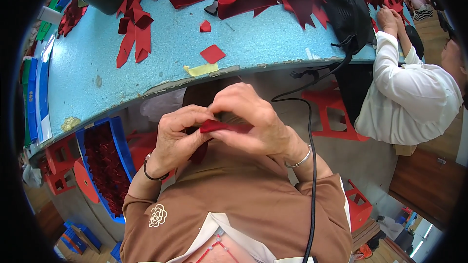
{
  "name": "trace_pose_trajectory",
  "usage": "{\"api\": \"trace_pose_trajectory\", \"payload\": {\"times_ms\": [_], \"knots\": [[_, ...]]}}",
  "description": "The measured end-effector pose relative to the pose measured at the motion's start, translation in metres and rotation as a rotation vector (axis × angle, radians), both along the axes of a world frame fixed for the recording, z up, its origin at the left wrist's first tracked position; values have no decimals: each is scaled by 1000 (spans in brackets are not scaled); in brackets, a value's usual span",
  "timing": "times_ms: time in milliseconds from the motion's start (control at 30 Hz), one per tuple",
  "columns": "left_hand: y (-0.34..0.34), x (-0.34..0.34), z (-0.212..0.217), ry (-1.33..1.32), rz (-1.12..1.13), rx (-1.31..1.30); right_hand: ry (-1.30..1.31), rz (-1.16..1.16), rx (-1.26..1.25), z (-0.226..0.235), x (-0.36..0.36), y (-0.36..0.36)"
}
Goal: The recorder is folding and assembling decorative red ribbon bows at a factory workbench.
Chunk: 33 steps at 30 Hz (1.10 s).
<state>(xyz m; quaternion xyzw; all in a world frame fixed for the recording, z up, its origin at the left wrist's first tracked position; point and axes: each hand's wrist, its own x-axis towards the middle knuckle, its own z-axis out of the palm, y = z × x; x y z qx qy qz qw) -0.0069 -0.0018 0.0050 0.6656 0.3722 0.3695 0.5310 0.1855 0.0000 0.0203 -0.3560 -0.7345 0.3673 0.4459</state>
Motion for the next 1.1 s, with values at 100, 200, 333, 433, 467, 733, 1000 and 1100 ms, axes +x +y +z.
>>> {"api": "trace_pose_trajectory", "payload": {"times_ms": [100, 200, 333, 433, 467, 733, 1000, 1100], "knots": [[1, 0, 2, -36, -93, -155, 35, 61, 28, -12, 2, 2], [6, -6, -1, 78, -196, -207, 14, 52, -60, -10, 4, 4], [9, -3, 2, 86, -184, -288, 25, -23, -143, -11, 0, 2], [11, -1, 6, -40, -184, -534, 197, -108, -517, -6, -2, 1], [12, 1, 14, -119, -172, -627, 196, -111, -515, -6, -1, 4], [15, 3, 14, -239, -142, -831, 212, -43, -543, -5, 10, 18], [21, 17, 17, -174, -96, -838, 182, 22, -510, -16, 19, 24], [22, 22, 9, -183, -85, -814, 311, -12, -638, -22, 17, 26]]}}
